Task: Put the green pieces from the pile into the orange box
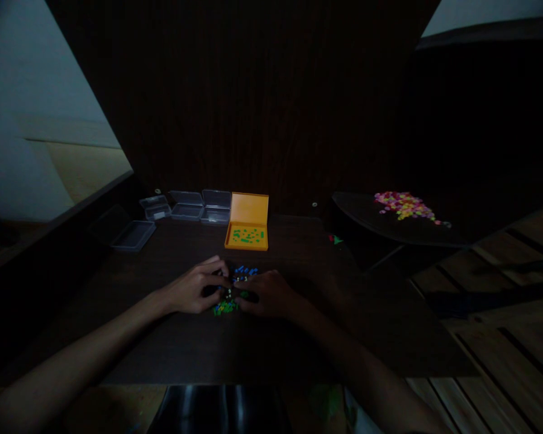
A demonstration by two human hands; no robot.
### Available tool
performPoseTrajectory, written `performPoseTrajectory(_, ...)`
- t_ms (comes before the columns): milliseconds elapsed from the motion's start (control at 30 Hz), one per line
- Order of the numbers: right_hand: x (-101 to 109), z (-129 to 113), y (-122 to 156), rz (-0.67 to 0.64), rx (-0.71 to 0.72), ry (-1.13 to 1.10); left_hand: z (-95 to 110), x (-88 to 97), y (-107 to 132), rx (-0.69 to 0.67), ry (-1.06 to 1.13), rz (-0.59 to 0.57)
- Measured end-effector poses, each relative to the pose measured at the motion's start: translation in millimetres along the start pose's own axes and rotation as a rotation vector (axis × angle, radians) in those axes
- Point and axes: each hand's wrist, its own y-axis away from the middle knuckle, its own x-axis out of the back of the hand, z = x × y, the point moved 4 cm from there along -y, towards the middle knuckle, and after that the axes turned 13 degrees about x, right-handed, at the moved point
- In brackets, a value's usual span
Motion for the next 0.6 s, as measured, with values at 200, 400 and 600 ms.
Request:
performPoseTrajectory(200, -1.5, -0.8, -0.5, -0.023, 0.007, -0.015, -3.5, 0.6, -1.4, 0.011, 0.003, 0.025)
performPoseTrajectory(400, -2.2, 0.0, -2.1, -0.067, -0.05, -0.016, -8.5, 0.2, -4.0, 0.06, -0.027, 0.077)
performPoseTrajectory(600, -1.3, -1.8, -3.8, -0.102, -0.071, -0.004, -9.7, -2.2, -4.1, 0.073, -0.025, 0.055)
